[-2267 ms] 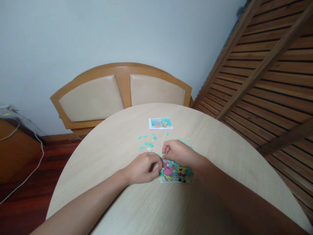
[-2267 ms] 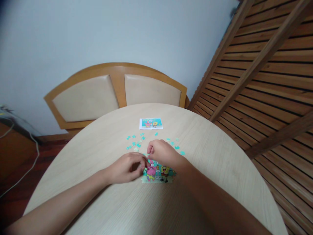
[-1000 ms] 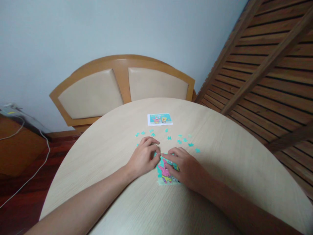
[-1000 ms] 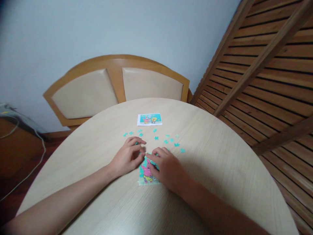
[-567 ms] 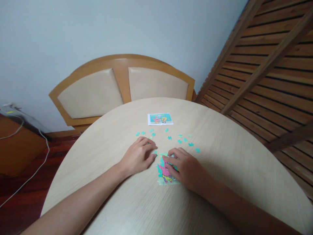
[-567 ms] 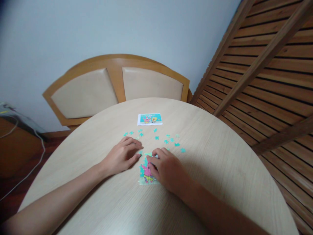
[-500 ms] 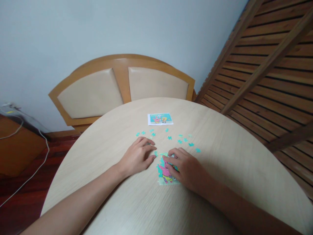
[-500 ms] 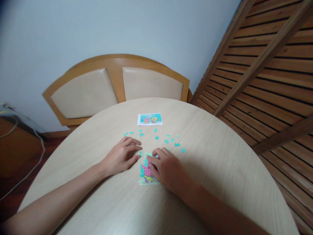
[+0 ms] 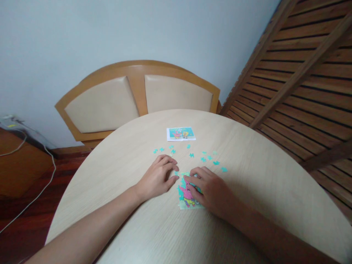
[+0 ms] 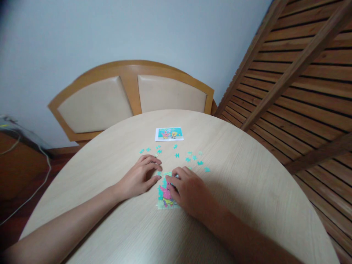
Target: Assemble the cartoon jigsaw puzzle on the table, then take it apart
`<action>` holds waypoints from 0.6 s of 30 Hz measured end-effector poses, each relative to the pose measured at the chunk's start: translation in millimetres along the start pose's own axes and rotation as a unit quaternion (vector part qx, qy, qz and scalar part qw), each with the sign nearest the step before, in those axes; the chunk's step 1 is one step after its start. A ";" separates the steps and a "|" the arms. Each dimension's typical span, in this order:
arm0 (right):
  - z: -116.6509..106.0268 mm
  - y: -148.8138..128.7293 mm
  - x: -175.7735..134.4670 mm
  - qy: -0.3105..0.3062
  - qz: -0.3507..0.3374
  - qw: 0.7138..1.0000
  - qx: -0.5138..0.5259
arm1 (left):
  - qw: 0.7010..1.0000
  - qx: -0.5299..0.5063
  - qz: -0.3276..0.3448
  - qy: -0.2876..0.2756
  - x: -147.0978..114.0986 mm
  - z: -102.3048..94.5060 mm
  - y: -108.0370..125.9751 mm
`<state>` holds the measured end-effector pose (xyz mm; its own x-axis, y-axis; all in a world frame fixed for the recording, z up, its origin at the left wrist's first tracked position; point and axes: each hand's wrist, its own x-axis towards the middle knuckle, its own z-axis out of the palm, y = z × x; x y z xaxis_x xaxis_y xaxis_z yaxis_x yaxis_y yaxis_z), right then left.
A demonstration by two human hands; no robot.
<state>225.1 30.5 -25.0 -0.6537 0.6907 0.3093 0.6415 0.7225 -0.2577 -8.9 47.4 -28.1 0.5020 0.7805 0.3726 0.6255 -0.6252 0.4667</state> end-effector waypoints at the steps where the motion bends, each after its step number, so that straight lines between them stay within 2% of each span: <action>1: 0.4 0.1 0.0 0.000 -0.001 1.000 0.000 | 1.000 -0.004 -0.001 -0.001 -0.2 0.8 -0.4; 18: -2.8 1.1 -2.1 -0.007 -0.008 1.000 0.013 | 0.996 -0.077 -0.034 -0.006 -1.7 8.4 -3.8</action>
<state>228.4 29.7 -23.4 -0.6692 0.6796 0.3005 0.6210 0.7336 -0.2762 -7.1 48.4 -37.2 0.4683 0.8209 0.3269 0.5605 -0.5620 0.6083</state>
